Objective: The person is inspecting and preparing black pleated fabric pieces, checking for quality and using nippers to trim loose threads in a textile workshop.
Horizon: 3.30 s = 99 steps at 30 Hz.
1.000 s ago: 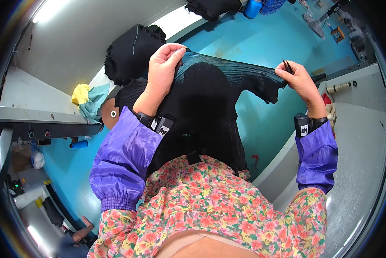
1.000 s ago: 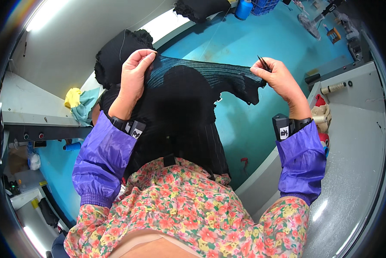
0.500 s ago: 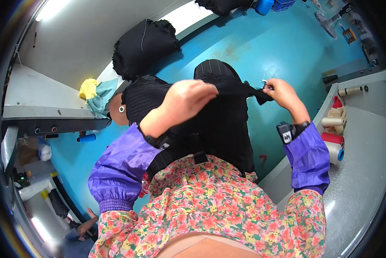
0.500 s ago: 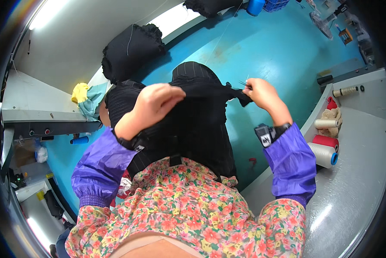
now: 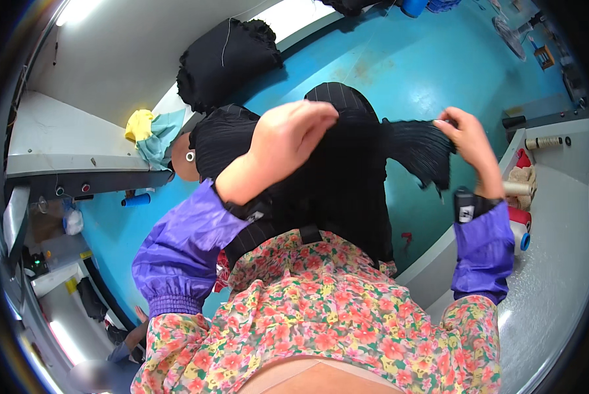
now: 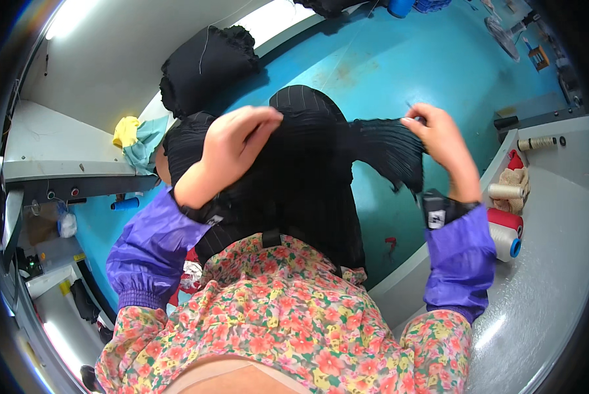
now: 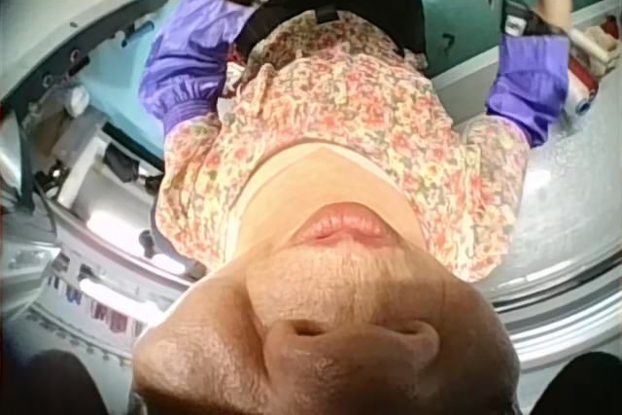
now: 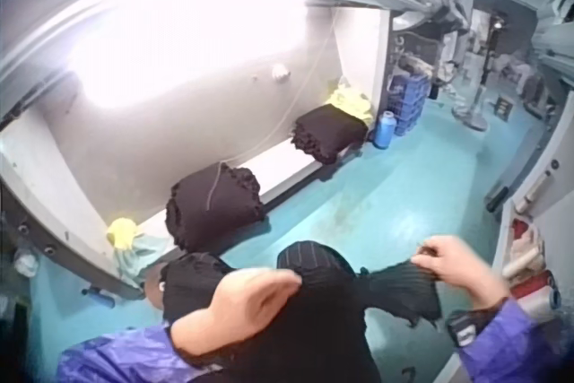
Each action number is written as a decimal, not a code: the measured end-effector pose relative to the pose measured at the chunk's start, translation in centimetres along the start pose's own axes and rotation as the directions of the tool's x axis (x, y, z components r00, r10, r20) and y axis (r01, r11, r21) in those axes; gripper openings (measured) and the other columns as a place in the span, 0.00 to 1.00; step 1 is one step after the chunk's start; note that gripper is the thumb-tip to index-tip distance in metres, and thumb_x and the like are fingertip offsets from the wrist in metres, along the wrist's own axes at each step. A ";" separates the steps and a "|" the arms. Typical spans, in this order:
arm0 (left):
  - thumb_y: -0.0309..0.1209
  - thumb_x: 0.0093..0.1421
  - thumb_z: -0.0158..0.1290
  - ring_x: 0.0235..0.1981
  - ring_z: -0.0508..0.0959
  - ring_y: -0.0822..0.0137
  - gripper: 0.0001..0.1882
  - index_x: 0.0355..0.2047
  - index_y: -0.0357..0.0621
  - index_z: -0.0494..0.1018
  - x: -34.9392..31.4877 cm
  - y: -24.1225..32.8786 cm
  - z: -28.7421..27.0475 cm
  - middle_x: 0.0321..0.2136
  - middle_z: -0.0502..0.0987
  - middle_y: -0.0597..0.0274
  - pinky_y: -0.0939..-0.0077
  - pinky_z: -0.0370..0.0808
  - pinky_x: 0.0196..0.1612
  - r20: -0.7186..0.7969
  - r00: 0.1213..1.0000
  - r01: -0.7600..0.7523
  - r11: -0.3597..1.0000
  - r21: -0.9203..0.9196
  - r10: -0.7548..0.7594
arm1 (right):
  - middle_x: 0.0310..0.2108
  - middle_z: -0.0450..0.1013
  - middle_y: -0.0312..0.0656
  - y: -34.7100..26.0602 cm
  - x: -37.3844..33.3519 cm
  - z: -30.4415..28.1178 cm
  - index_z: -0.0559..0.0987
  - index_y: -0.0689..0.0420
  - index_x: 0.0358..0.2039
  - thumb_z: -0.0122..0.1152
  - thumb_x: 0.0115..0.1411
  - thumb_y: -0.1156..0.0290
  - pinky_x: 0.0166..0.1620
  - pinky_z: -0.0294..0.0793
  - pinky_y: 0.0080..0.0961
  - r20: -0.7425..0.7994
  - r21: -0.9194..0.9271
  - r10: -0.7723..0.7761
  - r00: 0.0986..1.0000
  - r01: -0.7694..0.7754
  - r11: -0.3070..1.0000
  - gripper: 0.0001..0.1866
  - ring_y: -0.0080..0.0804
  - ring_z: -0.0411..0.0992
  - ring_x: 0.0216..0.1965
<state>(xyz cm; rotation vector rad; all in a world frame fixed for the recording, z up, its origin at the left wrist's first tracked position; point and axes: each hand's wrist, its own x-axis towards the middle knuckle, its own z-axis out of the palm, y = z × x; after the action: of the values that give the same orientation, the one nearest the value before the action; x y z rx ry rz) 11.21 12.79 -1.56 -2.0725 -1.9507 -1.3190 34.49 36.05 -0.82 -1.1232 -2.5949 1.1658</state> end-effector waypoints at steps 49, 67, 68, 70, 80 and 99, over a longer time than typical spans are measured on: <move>0.27 0.51 0.56 0.22 0.70 0.74 0.10 0.34 0.39 0.74 -0.3 -4.4 1.7 0.25 0.74 0.62 0.82 0.68 0.27 0.219 0.861 0.472 0.881 -0.006 -0.460 | 0.28 0.71 0.39 -8.0 0.9 12.0 0.76 0.57 0.31 0.61 0.50 0.72 0.32 0.70 0.24 -0.200 0.049 -0.428 0.881 0.445 0.894 0.07 0.31 0.72 0.28; 0.25 0.55 0.53 0.29 0.71 0.81 0.05 0.32 0.40 0.72 0.0 -4.4 1.2 0.27 0.73 0.71 0.89 0.68 0.36 0.248 0.739 0.504 0.271 -0.820 -0.626 | 0.28 0.71 0.38 -8.8 2.9 10.9 0.73 0.60 0.32 0.62 0.50 0.70 0.35 0.69 0.22 0.021 0.201 -0.288 0.957 0.278 0.939 0.11 0.26 0.69 0.29; 0.25 0.55 0.53 0.29 0.71 0.82 0.04 0.32 0.40 0.72 0.0 -4.4 1.2 0.27 0.73 0.72 0.89 0.67 0.36 0.237 0.740 0.501 0.280 -0.819 -0.629 | 0.26 0.71 0.37 -8.6 3.0 10.8 0.73 0.61 0.31 0.61 0.51 0.70 0.34 0.68 0.20 0.027 0.307 -0.297 0.955 0.275 0.911 0.10 0.23 0.68 0.28; 0.25 0.56 0.53 0.29 0.71 0.82 0.04 0.32 0.40 0.72 0.1 -4.4 1.1 0.27 0.73 0.72 0.89 0.67 0.35 0.227 0.743 0.493 0.285 -0.822 -0.630 | 0.25 0.71 0.36 -8.1 3.1 10.6 0.73 0.61 0.29 0.61 0.51 0.70 0.34 0.67 0.19 0.032 0.408 -0.304 0.952 0.265 0.874 0.09 0.20 0.67 0.27; 0.25 0.56 0.51 0.28 0.71 0.83 0.04 0.32 0.39 0.72 0.3 -4.7 0.7 0.26 0.73 0.71 0.90 0.67 0.34 0.155 0.766 0.427 0.314 -0.848 -0.624 | 0.21 0.67 0.31 -5.6 2.9 6.0 0.73 0.62 0.26 0.60 0.53 0.69 0.29 0.63 0.16 0.138 0.228 -0.226 0.964 0.191 0.955 0.09 0.15 0.62 0.24; 0.25 0.55 0.53 0.29 0.70 0.81 0.04 0.32 0.38 0.72 0.0 -3.3 -0.9 0.27 0.73 0.70 0.88 0.67 0.33 0.064 0.831 0.366 0.457 -0.811 -0.553 | 0.21 0.67 0.31 -6.3 1.2 2.5 0.73 0.61 0.26 0.61 0.50 0.73 0.30 0.64 0.17 0.109 0.164 -0.285 0.952 0.266 0.950 0.06 0.17 0.63 0.25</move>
<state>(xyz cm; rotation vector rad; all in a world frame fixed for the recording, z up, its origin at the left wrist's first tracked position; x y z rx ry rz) 7.99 13.02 -2.69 -1.4207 -2.1168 -2.8685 28.98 32.54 1.42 -0.6483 -2.5976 1.3764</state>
